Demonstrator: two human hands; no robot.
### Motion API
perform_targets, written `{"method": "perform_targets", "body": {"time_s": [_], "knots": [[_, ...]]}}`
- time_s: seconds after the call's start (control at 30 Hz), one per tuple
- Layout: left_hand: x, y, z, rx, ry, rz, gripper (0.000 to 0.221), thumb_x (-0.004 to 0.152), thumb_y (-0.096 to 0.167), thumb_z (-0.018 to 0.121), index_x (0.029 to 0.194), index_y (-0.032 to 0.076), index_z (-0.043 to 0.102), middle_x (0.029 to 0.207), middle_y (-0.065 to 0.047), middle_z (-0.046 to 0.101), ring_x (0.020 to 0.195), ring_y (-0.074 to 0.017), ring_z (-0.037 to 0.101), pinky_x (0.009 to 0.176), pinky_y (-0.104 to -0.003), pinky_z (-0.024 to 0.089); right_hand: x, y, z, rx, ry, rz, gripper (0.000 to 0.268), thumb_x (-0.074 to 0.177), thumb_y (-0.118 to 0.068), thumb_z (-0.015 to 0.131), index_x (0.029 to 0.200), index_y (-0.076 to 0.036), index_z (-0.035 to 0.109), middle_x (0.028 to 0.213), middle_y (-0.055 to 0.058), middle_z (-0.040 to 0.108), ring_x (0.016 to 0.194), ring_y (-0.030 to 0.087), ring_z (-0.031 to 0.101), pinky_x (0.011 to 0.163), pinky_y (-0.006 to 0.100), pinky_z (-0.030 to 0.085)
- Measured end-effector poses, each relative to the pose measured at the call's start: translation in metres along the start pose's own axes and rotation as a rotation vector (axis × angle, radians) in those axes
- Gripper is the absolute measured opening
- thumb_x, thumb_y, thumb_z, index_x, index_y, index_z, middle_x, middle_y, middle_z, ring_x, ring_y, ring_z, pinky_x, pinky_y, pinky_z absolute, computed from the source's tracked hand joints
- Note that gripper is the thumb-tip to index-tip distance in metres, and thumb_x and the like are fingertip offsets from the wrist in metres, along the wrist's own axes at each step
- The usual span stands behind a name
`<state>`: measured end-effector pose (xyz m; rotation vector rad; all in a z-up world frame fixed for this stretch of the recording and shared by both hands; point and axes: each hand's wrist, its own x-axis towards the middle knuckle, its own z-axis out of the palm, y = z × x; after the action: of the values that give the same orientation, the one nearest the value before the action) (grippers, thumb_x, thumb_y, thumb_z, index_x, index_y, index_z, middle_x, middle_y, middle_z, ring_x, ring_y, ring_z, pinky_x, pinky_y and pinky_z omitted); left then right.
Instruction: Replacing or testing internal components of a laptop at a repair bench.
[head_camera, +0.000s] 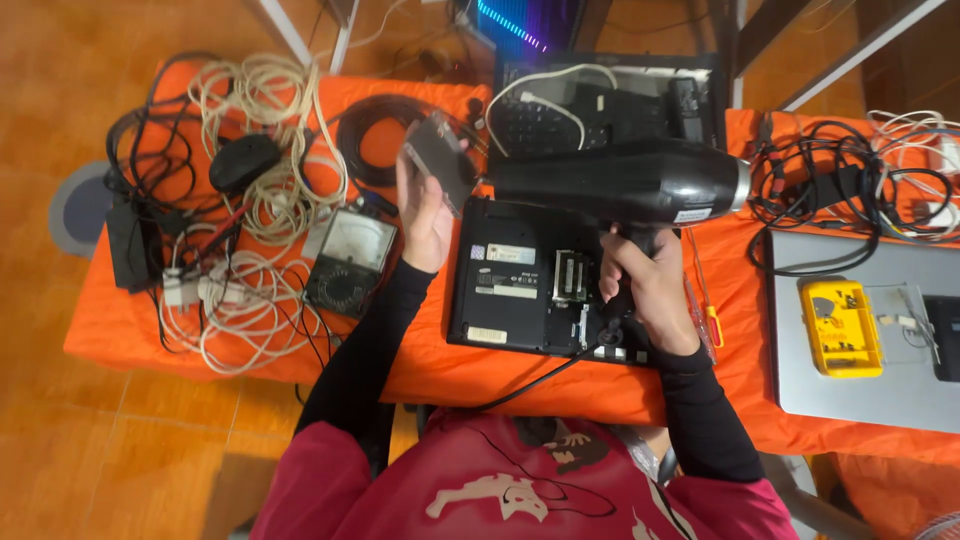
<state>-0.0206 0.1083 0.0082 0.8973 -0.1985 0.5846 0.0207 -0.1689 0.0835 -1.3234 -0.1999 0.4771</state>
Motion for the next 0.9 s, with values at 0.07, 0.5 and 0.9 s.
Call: {"method": "perform_targets", "body": {"time_s": [0.07, 0.5, 0.9], "knots": [[-0.003, -0.004, -0.006, 0.008, -0.003, -0.011, 0.080, 0.107, 0.032, 0.066, 0.166, 0.012, 0.016, 0.164, -0.014, 0.037, 0.152, -0.0320, 0.044, 0.123, -0.045, 0.044, -0.001, 0.007, -0.002, -0.004, -0.007, 0.019, 0.005, 0.096, -0.002, 0.058, 0.098, -0.002, 0.053, 0.061, 0.002, 0.049, 0.046, 0.013, 0.050, 0.045, 0.029, 0.045], [-0.006, -0.014, -0.021, 0.140, -0.040, -0.034, 0.087, 0.098, 0.041, 0.077, 0.160, 0.001, 0.032, 0.161, -0.022, 0.047, 0.147, -0.0319, 0.051, 0.125, -0.043, 0.042, -0.003, 0.020, -0.009, -0.190, -0.018, -0.046, 0.003, 0.095, 0.000, 0.059, 0.093, 0.001, 0.058, 0.059, 0.003, 0.055, 0.044, 0.012, 0.053, 0.043, 0.028, 0.045], [-0.005, -0.008, -0.030, 0.392, -0.085, -0.048, 0.057, 0.096, 0.038, 0.083, 0.130, -0.002, 0.060, 0.157, -0.019, 0.051, 0.145, -0.0265, 0.051, 0.121, -0.039, 0.043, -0.002, 0.015, -0.011, -0.209, -0.017, -0.074, 0.002, 0.095, 0.001, 0.059, 0.094, 0.001, 0.058, 0.060, 0.002, 0.056, 0.044, 0.011, 0.053, 0.043, 0.027, 0.044]]}}
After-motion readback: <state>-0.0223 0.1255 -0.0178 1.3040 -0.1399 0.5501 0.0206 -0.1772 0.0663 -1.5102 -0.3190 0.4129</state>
